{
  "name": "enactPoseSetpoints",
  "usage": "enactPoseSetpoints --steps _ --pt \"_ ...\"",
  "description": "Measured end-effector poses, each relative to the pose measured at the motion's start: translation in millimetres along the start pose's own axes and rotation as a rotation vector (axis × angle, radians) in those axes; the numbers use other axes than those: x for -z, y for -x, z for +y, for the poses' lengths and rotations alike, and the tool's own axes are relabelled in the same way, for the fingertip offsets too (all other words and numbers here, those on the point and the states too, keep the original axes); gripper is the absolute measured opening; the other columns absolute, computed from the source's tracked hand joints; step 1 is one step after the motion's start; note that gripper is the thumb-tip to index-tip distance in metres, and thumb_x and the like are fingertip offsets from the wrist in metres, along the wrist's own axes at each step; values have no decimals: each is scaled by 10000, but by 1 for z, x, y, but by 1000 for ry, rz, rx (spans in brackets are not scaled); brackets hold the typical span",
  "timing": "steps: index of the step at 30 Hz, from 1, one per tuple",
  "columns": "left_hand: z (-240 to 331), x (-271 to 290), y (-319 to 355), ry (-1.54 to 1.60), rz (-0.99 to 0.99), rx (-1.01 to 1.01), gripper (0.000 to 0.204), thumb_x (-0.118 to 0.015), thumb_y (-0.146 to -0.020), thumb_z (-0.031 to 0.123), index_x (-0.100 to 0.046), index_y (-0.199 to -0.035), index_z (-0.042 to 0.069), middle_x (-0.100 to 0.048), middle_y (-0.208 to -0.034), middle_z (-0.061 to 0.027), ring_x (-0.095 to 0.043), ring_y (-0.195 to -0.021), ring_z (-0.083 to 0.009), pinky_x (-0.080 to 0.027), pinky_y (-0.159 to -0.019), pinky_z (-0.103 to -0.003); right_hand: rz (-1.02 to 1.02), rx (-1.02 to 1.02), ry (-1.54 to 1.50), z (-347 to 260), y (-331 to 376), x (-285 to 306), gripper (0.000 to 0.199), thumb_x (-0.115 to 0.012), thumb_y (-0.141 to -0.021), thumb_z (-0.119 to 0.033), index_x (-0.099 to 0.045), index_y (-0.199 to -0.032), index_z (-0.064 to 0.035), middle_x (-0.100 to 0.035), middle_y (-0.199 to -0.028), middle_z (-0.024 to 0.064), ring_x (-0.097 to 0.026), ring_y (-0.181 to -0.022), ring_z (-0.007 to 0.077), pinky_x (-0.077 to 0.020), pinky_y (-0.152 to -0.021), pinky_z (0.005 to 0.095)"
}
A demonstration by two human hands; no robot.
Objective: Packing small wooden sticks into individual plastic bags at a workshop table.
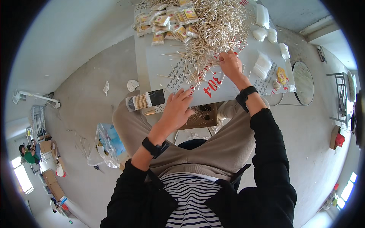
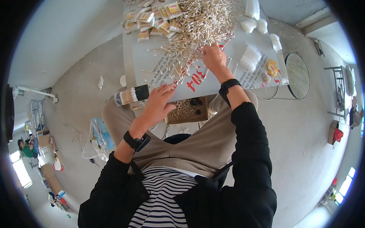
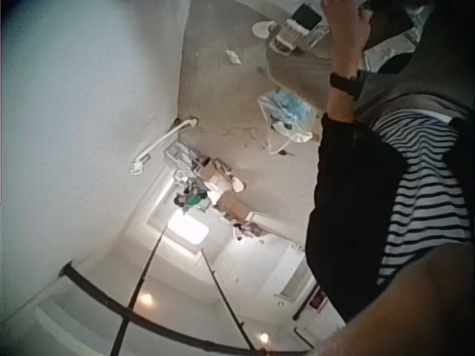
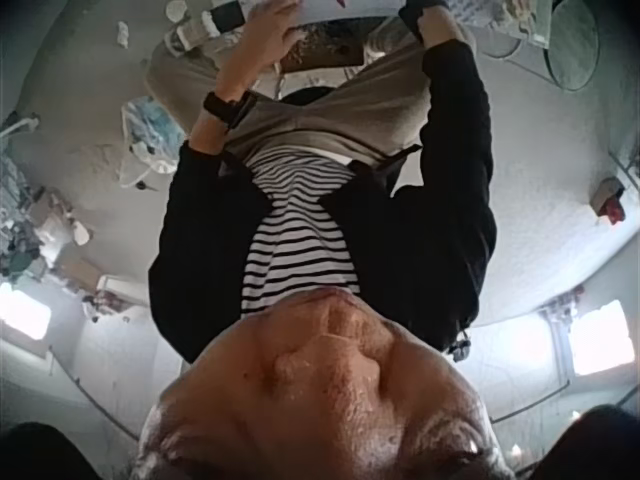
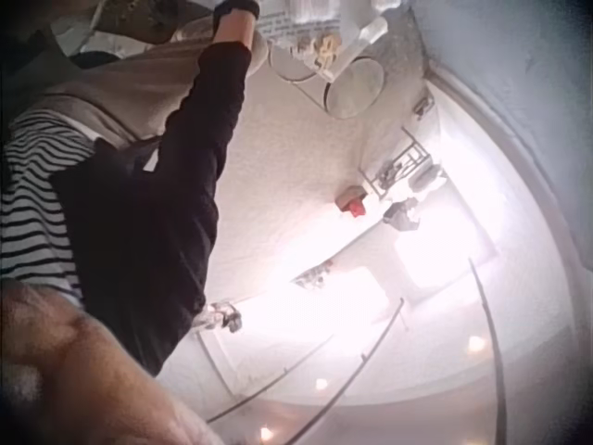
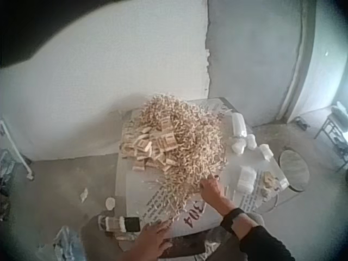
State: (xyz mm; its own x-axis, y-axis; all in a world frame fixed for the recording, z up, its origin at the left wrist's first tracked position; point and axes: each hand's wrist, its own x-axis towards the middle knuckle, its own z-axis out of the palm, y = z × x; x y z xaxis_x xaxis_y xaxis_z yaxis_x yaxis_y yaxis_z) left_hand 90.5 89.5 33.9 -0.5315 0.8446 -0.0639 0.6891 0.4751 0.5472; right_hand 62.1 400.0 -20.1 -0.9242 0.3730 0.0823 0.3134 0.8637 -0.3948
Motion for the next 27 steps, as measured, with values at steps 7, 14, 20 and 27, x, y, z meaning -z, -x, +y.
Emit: enactPoseSetpoints --steps 7,14,20,27 --pt "-4 14 51 153 54 52 448 -747 -815 120 -624 -1227 -6 -552 -1390 -169 -482 -1321 -367 -414 -1072 -445 51 15 -157 9 -2 0 64 -593 -818 -98 -651 -842 -107 -636 -935 118 -650 -884 361 -518 -744 455" --pt "-3 31 73 300 132 179 380 -747 -813 108 -654 -1159 -21 -655 -1210 -194 -617 -1110 -385 -496 -955 -420 78 -13 -425 -4 17 33 58 -631 -807 -67 -631 -858 -39 -668 -806 150 -655 -779 354 -502 -675 393" --pt "-5 43 98 351 132 251 363 -739 -833 96 -655 -1168 -15 -673 -1131 -196 -642 -1038 -384 -514 -886 -414 -501 60 -551 -44 77 57 144 -665 -845 -67 -658 -981 -19 -627 -780 112 -631 -723 212 -519 -672 363" --pt "-13 48 110 311 161 261 361 -740 -840 87 -660 -1178 -6 -691 -1111 -195 -673 -1009 -355 -533 -840 -366 23 156 -41 -68 24 13 248 -696 -834 -158 -688 -1056 -46 -687 -952 158 -670 -890 344 -529 -761 429"
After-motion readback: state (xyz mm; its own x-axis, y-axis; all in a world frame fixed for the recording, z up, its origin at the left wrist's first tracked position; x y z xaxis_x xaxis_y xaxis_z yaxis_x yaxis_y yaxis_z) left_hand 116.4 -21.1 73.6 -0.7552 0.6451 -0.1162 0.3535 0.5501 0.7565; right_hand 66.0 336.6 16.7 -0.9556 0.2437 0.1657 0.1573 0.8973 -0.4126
